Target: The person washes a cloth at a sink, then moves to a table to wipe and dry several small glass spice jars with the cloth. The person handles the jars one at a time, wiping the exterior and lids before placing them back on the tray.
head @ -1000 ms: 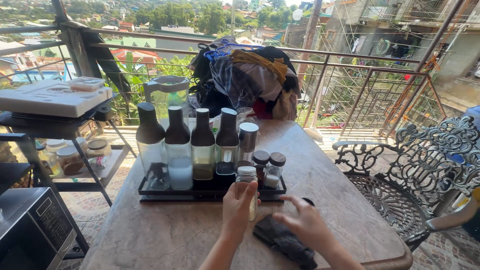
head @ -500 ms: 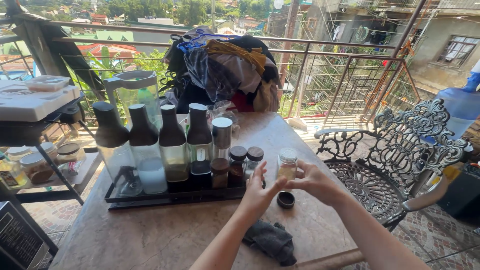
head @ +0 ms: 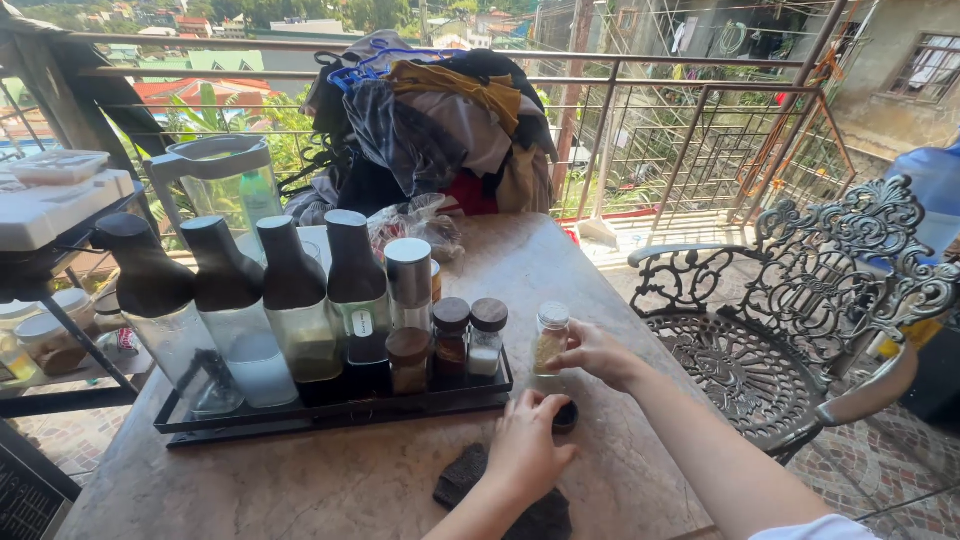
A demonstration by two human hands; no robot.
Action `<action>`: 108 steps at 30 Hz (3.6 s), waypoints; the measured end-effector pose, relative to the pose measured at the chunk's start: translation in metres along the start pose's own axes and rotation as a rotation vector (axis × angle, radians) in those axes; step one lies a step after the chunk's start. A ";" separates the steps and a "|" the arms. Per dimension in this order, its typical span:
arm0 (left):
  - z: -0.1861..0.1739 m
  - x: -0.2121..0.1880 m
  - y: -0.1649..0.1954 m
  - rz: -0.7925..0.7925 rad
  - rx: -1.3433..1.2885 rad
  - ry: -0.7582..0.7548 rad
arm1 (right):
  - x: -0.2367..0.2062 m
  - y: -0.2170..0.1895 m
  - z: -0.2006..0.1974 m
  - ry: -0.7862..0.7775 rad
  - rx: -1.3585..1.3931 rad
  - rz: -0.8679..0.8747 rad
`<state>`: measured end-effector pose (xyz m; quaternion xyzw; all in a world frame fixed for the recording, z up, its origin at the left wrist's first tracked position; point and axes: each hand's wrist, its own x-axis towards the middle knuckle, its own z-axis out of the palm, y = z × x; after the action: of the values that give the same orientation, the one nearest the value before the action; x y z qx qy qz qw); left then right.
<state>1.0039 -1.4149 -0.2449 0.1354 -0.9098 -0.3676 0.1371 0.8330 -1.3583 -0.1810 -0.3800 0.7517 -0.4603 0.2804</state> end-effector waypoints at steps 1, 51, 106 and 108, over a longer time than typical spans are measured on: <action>-0.007 -0.005 0.001 -0.010 0.016 -0.030 | 0.002 0.000 0.002 0.003 -0.021 -0.015; -0.254 0.154 0.273 0.439 -0.274 0.245 | -0.143 -0.255 -0.192 0.701 0.389 -0.164; 0.142 0.330 0.623 0.227 -0.283 0.227 | -0.330 -0.048 -0.711 0.578 0.267 -0.175; 0.147 0.330 0.630 0.165 -0.281 0.241 | -0.321 -0.043 -0.720 0.531 0.289 -0.195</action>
<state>0.5555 -1.0001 0.1472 0.0831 -0.8344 -0.4597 0.2923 0.4688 -0.7593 0.1827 -0.2729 0.6854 -0.6703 0.0799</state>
